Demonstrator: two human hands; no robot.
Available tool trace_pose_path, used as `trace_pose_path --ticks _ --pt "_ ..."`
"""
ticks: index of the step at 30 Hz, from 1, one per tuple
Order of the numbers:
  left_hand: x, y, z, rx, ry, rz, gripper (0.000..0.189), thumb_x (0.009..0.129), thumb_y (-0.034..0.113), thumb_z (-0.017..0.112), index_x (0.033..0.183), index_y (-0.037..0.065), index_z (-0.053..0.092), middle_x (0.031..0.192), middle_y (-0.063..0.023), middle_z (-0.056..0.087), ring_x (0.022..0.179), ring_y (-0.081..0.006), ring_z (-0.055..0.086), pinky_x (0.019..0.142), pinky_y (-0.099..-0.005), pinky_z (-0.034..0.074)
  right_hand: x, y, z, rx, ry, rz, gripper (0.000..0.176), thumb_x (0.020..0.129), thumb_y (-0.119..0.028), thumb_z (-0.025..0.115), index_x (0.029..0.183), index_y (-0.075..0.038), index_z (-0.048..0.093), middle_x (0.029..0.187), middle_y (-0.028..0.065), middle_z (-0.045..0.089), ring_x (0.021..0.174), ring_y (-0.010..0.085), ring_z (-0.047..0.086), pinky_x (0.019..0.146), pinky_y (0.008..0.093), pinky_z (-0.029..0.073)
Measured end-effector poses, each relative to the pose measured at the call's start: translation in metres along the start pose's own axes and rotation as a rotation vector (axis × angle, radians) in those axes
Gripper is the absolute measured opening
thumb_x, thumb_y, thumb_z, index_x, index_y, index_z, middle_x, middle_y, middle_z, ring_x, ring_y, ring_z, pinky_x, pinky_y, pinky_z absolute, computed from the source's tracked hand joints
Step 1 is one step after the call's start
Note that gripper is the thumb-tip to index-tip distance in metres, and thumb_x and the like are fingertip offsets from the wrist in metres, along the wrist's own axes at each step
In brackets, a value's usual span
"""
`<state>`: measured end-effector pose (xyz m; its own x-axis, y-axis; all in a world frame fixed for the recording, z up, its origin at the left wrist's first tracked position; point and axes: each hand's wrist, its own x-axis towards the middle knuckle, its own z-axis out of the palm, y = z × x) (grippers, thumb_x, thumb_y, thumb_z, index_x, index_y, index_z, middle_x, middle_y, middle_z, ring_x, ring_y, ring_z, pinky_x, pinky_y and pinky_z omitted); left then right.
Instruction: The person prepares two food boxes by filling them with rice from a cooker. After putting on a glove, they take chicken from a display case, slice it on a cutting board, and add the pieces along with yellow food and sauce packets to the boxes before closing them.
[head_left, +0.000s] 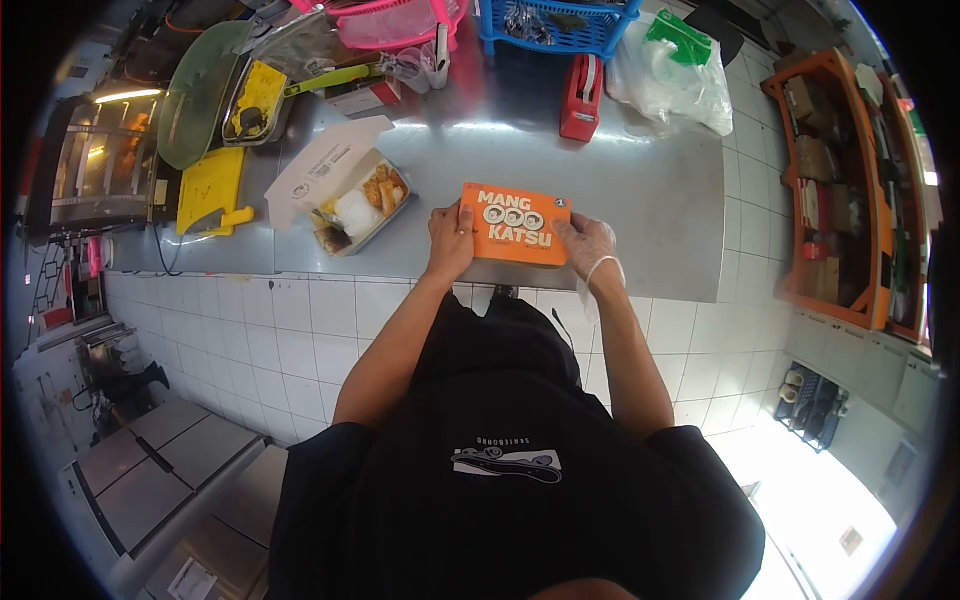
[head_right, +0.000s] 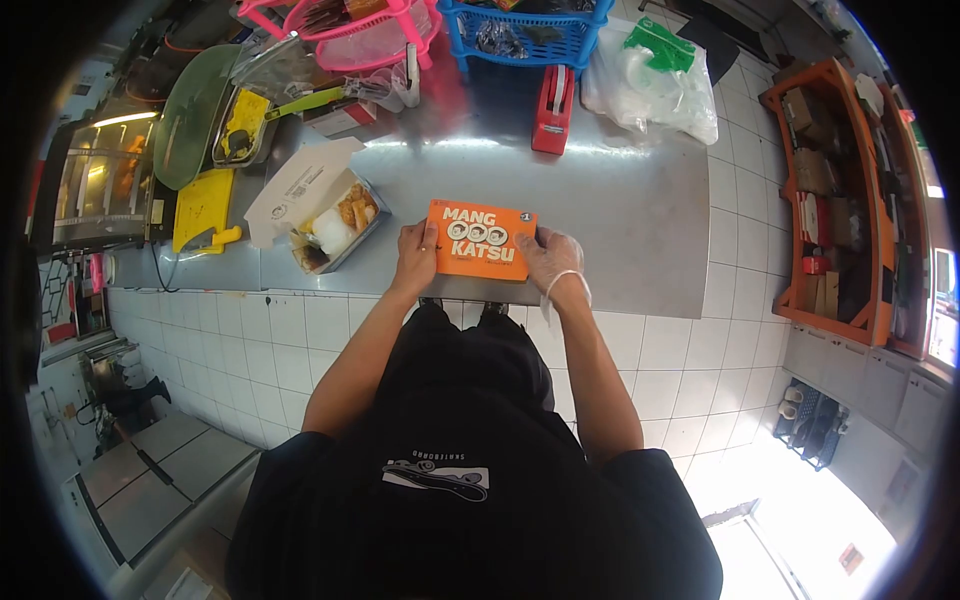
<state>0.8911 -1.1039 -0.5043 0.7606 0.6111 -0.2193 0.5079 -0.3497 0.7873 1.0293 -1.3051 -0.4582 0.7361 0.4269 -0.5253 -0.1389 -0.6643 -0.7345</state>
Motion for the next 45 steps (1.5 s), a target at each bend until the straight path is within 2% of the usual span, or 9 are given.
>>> trace_pose_path --ticks 8,11,12,21,28,34,40,42,45 --pt "-0.004 0.004 -0.006 0.210 0.132 0.477 0.058 0.104 0.041 0.042 0.151 0.008 0.039 0.138 -0.0245 0.047 0.128 -0.0409 0.044 0.110 -0.0493 0.033 0.002 0.037 0.050 -0.328 0.444 -0.313 0.057 0.097 -0.035 0.054 0.146 -0.007 0.048 0.145 0.0237 0.046 0.131 0.0418 0.047 0.108 0.0479 0.041" --pt "0.001 0.020 -0.028 0.408 -0.050 0.804 0.073 0.097 0.047 0.054 0.156 0.011 0.031 0.154 -0.0201 0.037 0.141 -0.0372 0.035 0.117 -0.0497 0.027 0.002 0.024 0.031 -0.589 0.302 -0.816 0.067 0.096 -0.039 0.057 0.154 -0.012 0.037 0.155 0.0194 0.036 0.145 0.0395 0.031 0.118 0.0521 0.029" --pt "0.005 0.018 -0.033 0.575 -0.297 0.900 0.083 0.091 0.049 0.062 0.158 0.012 0.028 0.160 -0.0171 0.031 0.148 -0.0345 0.029 0.120 -0.0502 0.025 0.001 0.016 0.025 -0.589 0.296 -0.817 0.067 0.096 -0.039 0.057 0.154 -0.012 0.037 0.155 0.0194 0.036 0.145 0.0395 0.031 0.118 0.0521 0.029" --pt "0.032 -0.002 -0.037 0.492 -0.396 1.008 0.077 0.085 0.018 0.069 0.154 0.016 0.037 0.160 -0.0089 0.035 0.150 -0.0296 0.026 0.124 -0.0496 0.020 0.004 0.011 0.021 -1.192 -0.050 -0.855 0.085 0.089 -0.040 0.068 0.159 -0.017 0.026 0.164 0.0099 0.024 0.154 0.0333 0.014 0.123 0.0598 0.014" --pt "0.027 0.009 -0.049 0.499 -0.438 0.933 0.081 0.081 0.002 0.056 0.157 0.015 0.033 0.163 -0.0123 0.028 0.152 -0.0326 0.021 0.125 -0.0497 0.017 -0.008 0.010 0.019 -1.034 -0.036 -0.867 0.074 0.090 -0.035 0.067 0.155 -0.016 0.036 0.160 0.0065 0.035 0.151 0.0308 0.023 0.122 0.0616 0.012" --pt "0.012 -0.010 -0.032 -0.094 -0.300 0.621 0.075 0.096 0.033 0.054 0.159 0.008 0.022 0.166 -0.0228 0.007 0.153 -0.0413 0.008 0.124 -0.0493 0.015 -0.026 -0.027 0.034 -0.871 0.092 -0.900 0.062 0.092 -0.038 0.063 0.146 -0.012 0.049 0.151 0.0078 0.047 0.148 0.0311 0.031 0.121 0.0606 0.015" --pt "0.015 -0.035 -0.060 -0.081 -0.127 0.465 0.069 0.095 0.024 0.062 0.154 0.004 0.033 0.158 -0.0225 0.032 0.148 -0.0384 0.029 0.119 -0.0445 0.028 -0.074 -0.120 0.105 -0.775 -0.093 -1.276 0.053 0.090 -0.034 0.064 0.133 -0.004 0.059 0.141 0.0176 0.055 0.138 0.0345 0.044 0.117 0.0582 0.023" --pt "0.006 -0.049 -0.111 -0.469 -0.488 0.040 0.065 0.091 0.015 0.067 0.148 0.001 0.041 0.143 -0.0191 0.050 0.133 -0.0345 0.048 0.109 -0.0423 0.041 -0.046 -0.127 0.109 -0.883 0.481 -0.928 0.047 0.089 -0.030 0.064 0.129 -0.004 0.062 0.140 0.0174 0.056 0.136 0.0362 0.045 0.117 0.0564 0.025" --pt "-0.012 -0.046 -0.198 -0.507 -0.606 0.028 0.050 0.089 0.006 0.066 0.136 0.000 0.052 0.126 -0.0157 0.061 0.117 -0.0299 0.059 0.099 -0.0395 0.048 0.003 -0.156 0.118 -0.850 0.521 -0.820 0.049 0.092 -0.034 0.059 0.135 -0.010 0.057 0.150 0.0117 0.047 0.141 0.0351 0.039 0.116 0.0535 0.030"
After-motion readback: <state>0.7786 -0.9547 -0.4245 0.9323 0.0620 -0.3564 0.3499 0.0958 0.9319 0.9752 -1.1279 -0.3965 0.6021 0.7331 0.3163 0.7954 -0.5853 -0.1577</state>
